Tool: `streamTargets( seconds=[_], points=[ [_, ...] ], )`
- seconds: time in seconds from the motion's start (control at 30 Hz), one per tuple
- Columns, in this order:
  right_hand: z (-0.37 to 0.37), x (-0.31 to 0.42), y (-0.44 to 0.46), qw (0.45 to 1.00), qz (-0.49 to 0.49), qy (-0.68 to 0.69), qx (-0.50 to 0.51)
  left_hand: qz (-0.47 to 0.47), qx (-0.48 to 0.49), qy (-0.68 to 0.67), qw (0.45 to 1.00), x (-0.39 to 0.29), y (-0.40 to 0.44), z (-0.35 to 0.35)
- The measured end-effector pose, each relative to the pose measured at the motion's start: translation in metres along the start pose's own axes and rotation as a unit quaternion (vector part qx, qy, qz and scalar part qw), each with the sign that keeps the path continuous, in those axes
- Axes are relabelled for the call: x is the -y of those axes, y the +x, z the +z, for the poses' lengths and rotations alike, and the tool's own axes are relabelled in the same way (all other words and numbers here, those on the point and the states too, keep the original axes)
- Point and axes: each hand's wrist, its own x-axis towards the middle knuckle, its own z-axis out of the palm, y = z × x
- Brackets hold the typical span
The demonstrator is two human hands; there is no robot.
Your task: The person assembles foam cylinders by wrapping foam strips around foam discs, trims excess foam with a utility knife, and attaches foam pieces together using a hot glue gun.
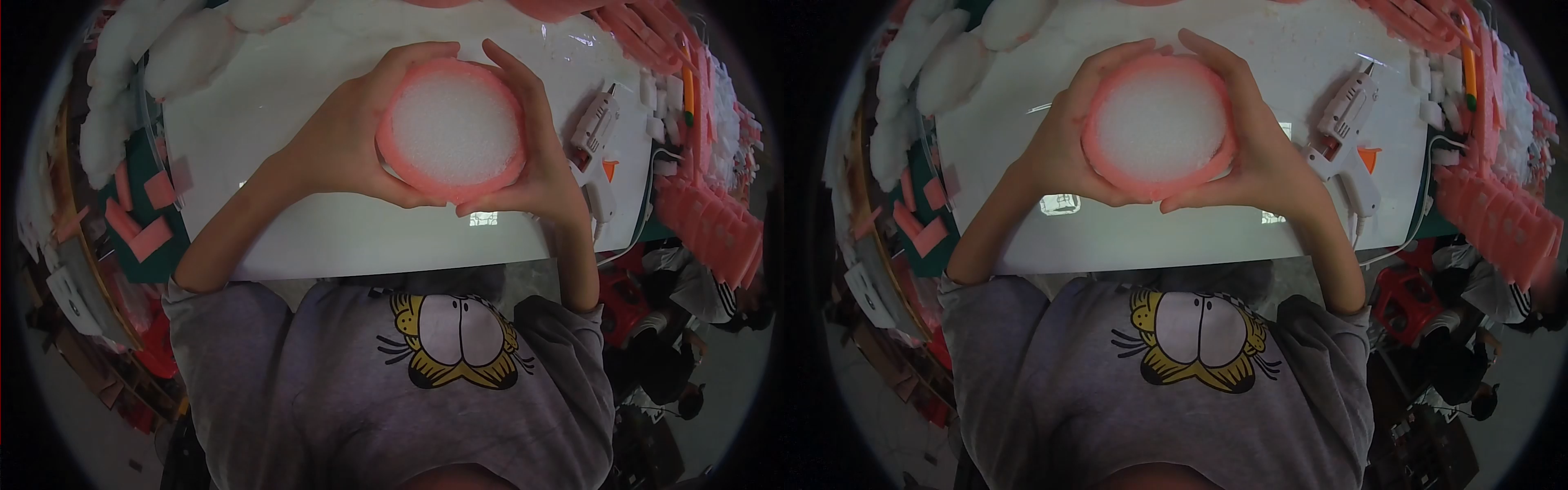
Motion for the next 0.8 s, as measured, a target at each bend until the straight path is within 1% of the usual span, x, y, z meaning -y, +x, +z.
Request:
streamTargets(
  seconds=[0.3,0.5,0.6,0.8],
  points=[
    [0.0003,0.0006,0.0002,1.0,0.013,0.015,0.001,-0.001,-0.001,-0.006,1.0,0.001,-0.0003,0.0001],
    [0.0005,-0.0007,0.0002,1.0,-0.002,0.003,-0.002,-0.001,0.001,0.002,1.0,-0.001,0.0001,-0.0006],
    [0.0008,-0.0003,0.0,1.0,0.013,0.015,-0.001,-0.003,0.004,0.001,1.0,-0.0013,0.0001,-0.0006],
    [0.0008,0.0003,0.0002,1.0,0.005,0.009,-0.003,-0.005,0.001,-0.01,1.0,0.0,-0.0004,0.0005]
  ],
)
